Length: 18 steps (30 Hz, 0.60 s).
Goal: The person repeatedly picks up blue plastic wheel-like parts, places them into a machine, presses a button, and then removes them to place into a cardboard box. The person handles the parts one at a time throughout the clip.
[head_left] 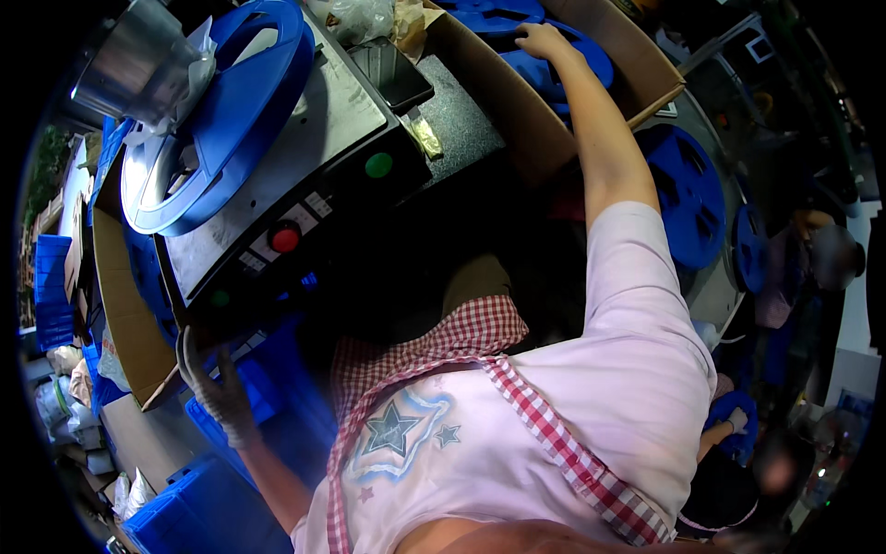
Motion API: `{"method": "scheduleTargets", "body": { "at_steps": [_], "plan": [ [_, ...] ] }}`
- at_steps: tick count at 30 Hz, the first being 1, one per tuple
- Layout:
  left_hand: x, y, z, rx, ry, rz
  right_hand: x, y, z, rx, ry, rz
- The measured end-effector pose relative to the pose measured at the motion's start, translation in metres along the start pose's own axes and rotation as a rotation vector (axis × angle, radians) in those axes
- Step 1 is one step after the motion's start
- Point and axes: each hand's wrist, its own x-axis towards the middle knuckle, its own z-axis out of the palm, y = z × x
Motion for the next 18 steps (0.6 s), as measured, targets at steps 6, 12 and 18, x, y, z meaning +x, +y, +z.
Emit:
{"method": "scheduleTargets", "body": {
  "at_steps": [6,12,18],
  "plan": [
    [-0.016,0.021,-0.027,0.14,-0.011,-0.088,0.017,-0.016,0.036,-0.238,-0.343,0.063],
    [0.059,0.064,-0.022,0.051,0.011,0.177,0.009,0.061,0.032,-0.055,-0.246,0.341],
    [0.138,0.09,-0.017,0.199,-0.002,0.495,-0.041,0.082,-0.065,-0.026,-0.158,0.057]
  ]
}}
